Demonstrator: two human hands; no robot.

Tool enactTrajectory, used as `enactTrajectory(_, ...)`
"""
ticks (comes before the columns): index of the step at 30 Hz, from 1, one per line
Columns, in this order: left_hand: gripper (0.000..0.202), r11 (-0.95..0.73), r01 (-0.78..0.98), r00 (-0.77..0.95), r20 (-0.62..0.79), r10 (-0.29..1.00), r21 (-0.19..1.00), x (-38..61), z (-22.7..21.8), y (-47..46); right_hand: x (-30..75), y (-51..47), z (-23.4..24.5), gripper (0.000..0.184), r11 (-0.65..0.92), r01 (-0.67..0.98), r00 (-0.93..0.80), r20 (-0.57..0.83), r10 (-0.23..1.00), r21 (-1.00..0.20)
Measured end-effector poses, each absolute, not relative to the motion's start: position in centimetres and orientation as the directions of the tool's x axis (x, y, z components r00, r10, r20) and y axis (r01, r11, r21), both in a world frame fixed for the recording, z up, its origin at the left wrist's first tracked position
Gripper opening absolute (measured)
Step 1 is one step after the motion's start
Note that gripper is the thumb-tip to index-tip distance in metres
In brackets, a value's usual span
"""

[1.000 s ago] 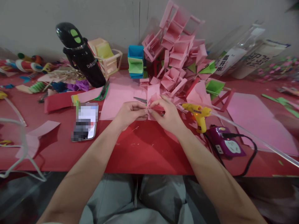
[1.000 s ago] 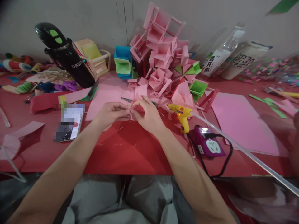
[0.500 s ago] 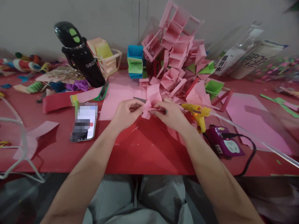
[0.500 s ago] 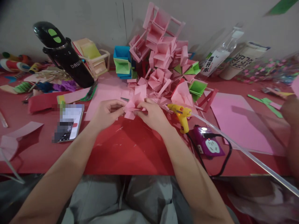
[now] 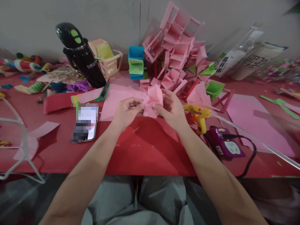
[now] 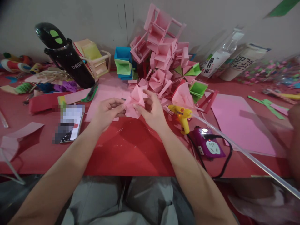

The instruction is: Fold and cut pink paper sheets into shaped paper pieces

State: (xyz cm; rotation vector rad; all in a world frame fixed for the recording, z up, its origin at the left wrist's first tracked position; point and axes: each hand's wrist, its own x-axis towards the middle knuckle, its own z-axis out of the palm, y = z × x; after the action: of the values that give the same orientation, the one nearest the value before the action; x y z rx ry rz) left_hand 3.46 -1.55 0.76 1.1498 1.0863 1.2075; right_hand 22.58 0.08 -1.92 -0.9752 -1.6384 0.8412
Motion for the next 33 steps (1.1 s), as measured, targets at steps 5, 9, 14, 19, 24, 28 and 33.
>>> enactTrajectory(5,0.013,0.01,-0.127,0.075,-0.001,0.997,0.992,3.6,0.5,-1.4,22.4,0.1,-1.5,0.057,0.308,0.057,-0.097,0.301,0.949,-0.95)
enactTrajectory(9,0.018,0.019,-0.107,0.077,-0.011,0.997,0.994,3.7,0.3,-1.3,22.1,-0.1,-1.2,0.046,0.202,-0.068,-0.017,0.204,0.979,-0.977)
enactTrajectory(14,0.014,0.021,-0.11,0.049,-0.016,0.999,0.994,3.6,0.3,-1.3,22.4,0.3,-1.5,0.039,0.163,-0.145,0.091,0.151,0.984,-0.976)
enactTrajectory(19,0.014,0.025,-0.106,0.037,-0.021,0.999,0.994,3.7,0.2,-1.2,22.6,0.4,-1.7,0.037,0.165,-0.094,0.13,0.152,0.98,-0.982)
enactTrajectory(24,0.015,0.034,-0.116,0.0,-0.034,0.999,0.993,3.6,0.2,-1.1,22.8,0.6,-1.8,0.035,0.162,-0.134,0.125,0.145,0.981,-0.978)
enactTrajectory(28,0.016,0.02,-0.128,0.003,-0.02,1.0,0.992,3.6,0.2,-1.2,22.3,0.3,-1.5,0.042,0.122,-0.181,-0.031,0.13,0.991,-0.976)
enactTrajectory(33,0.018,0.029,-0.145,0.071,-0.019,0.997,0.989,4.0,0.1,-1.4,21.7,-0.2,-1.7,0.034,0.133,-0.14,-0.122,0.15,0.981,-0.981)
